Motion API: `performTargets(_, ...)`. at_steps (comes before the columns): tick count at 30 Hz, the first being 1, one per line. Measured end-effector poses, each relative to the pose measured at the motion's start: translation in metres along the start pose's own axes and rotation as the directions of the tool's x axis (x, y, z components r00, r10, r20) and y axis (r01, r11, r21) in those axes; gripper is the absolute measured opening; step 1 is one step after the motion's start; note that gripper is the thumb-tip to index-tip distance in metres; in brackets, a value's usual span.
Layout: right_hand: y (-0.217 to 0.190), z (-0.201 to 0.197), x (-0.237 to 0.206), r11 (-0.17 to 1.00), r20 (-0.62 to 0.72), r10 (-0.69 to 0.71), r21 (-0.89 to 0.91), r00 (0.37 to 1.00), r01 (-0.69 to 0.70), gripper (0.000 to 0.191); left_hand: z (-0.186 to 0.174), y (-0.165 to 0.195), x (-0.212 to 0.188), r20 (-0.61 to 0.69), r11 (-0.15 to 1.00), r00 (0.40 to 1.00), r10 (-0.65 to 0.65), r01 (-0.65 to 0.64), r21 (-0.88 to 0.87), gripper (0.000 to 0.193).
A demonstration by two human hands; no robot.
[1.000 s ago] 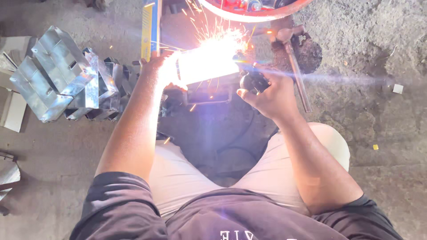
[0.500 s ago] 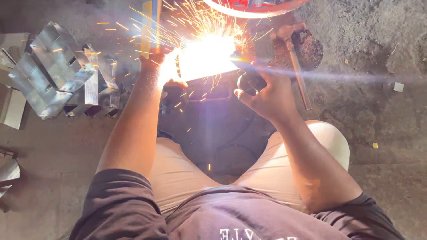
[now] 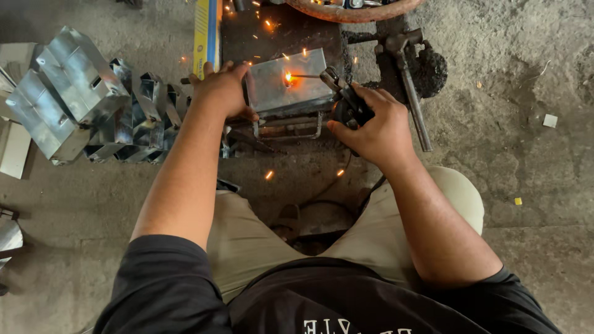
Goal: The person repeatedly picks up small metal boxes and metal rings, places the rings on the boxes, and welds them together using a handheld welding torch. After each weld, the person sets the finished unit aside and repeats the process with new parts.
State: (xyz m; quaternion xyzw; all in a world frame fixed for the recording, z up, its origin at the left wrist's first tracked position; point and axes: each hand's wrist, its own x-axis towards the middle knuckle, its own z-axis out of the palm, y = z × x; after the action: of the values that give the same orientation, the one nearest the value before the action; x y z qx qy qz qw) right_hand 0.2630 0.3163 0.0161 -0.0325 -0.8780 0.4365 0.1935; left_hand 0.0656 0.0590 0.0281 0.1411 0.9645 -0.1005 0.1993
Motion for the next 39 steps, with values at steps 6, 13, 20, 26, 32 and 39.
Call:
performTargets(6, -0.008, 0.0, 0.0, 1.0, 0.014, -0.027, -0.013, 1.0, 0.027, 0.075, 0.014, -0.011, 0.005, -0.106, 0.998, 0.992, 0.068, -0.067, 0.013, 0.131)
performTargets(13, -0.016, -0.002, 0.0, 0.997, 0.009, -0.077, 0.02, 0.997, 0.077, 0.057, 0.017, -0.013, 0.006, -0.124, 0.997, 0.989, 0.075, -0.076, -0.001, 0.13)
performTargets(20, -0.011, 0.002, 0.001, 0.991, 0.065, 0.0, 0.132, 0.998, -0.009, 0.061, 0.015, -0.012, 0.011, -0.052, 0.999, 0.998, 0.039, -0.039, 0.007, 0.13)
performTargets(26, 0.002, 0.011, -0.003, 0.977, -0.019, 0.131, 0.175, 0.991, -0.125, 0.062, 0.013, -0.009, 0.012, 0.008, 0.999, 1.0, 0.016, -0.016, 0.044, 0.128)
performTargets(32, 0.004, 0.019, -0.007, 0.996, -0.021, -0.003, 0.094, 1.0, 0.005, 0.066, 0.018, -0.013, 0.0, -0.072, 0.999, 0.997, 0.04, -0.042, -0.029, 0.128)
performTargets(39, -0.005, 0.025, -0.011, 0.999, 0.054, 0.011, 0.033, 0.998, -0.013, 0.049, 0.019, -0.019, 0.003, 0.014, 1.0, 1.0, -0.004, 0.004, 0.006, 0.136)
